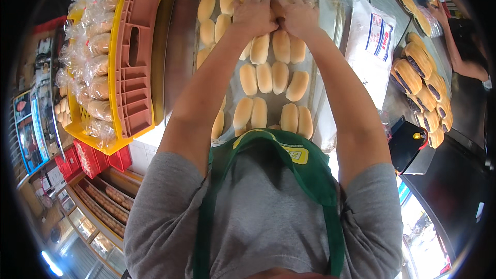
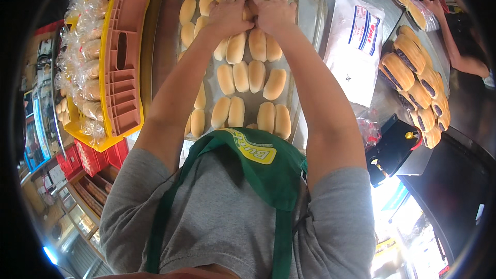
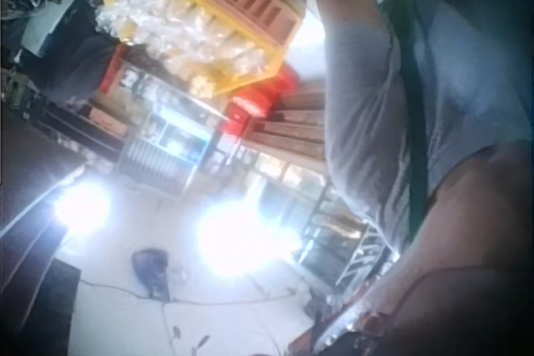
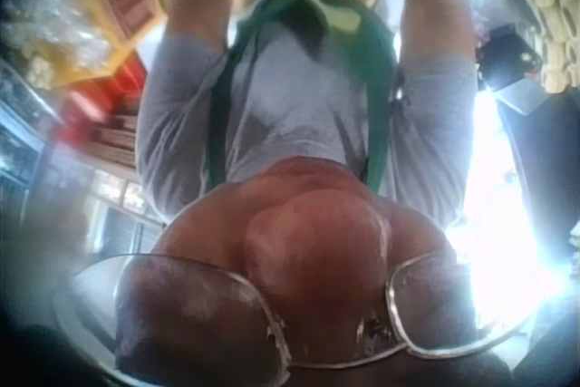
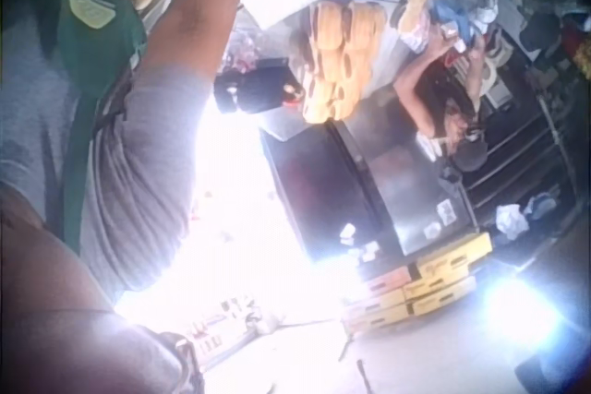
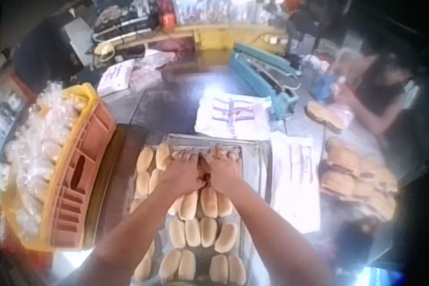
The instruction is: The person picks up small bread buns from a tray, places them into clear plastic bags, and ties the bags. They then place the packaged buns into red baskets and hand them to a customer. The person also handles cash and places it into a cash drawer.
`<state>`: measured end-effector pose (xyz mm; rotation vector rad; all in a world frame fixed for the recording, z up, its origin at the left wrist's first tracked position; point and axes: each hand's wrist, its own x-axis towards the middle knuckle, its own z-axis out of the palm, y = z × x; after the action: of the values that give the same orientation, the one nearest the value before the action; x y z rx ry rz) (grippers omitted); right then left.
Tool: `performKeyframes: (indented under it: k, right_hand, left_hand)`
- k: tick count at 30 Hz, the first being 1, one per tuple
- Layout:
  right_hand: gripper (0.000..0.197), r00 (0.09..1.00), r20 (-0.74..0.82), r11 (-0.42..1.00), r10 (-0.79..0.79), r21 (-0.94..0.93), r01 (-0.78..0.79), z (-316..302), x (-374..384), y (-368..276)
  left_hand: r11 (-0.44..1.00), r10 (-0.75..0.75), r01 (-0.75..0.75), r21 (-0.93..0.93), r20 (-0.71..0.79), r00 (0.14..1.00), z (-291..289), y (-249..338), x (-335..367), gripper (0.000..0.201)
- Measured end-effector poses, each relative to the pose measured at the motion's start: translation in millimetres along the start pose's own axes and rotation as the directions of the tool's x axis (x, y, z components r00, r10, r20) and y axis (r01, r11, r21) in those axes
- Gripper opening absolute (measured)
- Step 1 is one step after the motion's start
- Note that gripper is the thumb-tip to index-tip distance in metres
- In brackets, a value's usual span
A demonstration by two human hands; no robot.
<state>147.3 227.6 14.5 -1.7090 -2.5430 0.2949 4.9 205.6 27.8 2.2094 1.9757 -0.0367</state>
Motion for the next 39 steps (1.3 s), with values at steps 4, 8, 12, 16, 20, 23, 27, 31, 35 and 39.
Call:
performKeyframes:
  k: [4,8,12,16,20,23,27,31,35,39]
  right_hand:
    - [0.061,0.997,0.052,0.997,0.056,0.041,-0.058,-9.1,-4.0,-2.7]
    - [0.058,0.996,-0.09,1.0,0.015,-0.006,-0.016,-1.6,-13.8,-1.9]
    - [0.055,0.991,-0.108,0.996,-0.078,-0.055,0.072,-2.9,-8.4,6.2]
    - [0.055,0.996,-0.046,0.997,0.078,0.0,-0.078,-13.6,-6.1,-2.3]
    - [0.054,0.972,-0.103,0.977,0.212,0.031,-0.21,-6.7,-11.8,-8.8]
    - [0.055,0.972,-0.091,0.976,0.217,0.047,-0.214,-4.9,-22.0,-10.1]
    - [0.058,0.969,-0.08,0.972,0.232,0.057,-0.228,3.8,-25.6,-11.1]
    - [0.058,0.972,-0.092,0.976,0.215,0.046,-0.212,11.1,-23.2,-3.1]
    - [0.059,0.975,-0.098,0.98,0.198,0.034,-0.196,10.5,-24.0,-3.4]
    - [0.061,0.973,-0.067,0.976,0.219,0.025,-0.218,8.5,-20.4,-8.0]
  left_hand:
    - [0.998,-0.054,0.054,-0.011,0.001,0.999,1.9,4.1,-3.8,0.069]
    - [1.0,-0.014,0.014,-0.007,-0.095,0.995,14.1,-0.7,-9.3,0.063]
    - [0.997,0.057,-0.057,-0.049,0.006,0.998,0.7,-5.7,-12.6,0.057]
    - [0.993,0.0,-0.018,-0.117,-0.155,0.988,12.6,-19.9,-13.0,0.067]
    - [0.986,-0.16,0.138,-0.098,-0.278,0.947,33.8,-16.5,-2.6,0.07]
    - [0.951,-0.286,0.244,-0.192,-0.233,0.93,26.3,-5.3,-0.4,0.07]
    - [0.907,-0.415,0.396,-0.145,-0.131,0.901,19.8,9.9,19.7,0.065]
    - [0.966,-0.258,0.259,-0.014,-0.175,0.95,29.0,9.4,12.7,0.063]
    - [0.934,-0.328,0.289,-0.208,-0.188,0.926,24.7,2.6,9.6,0.063]
    - [0.902,-0.412,0.391,-0.185,-0.094,0.906,11.2,11.2,17.1,0.059]
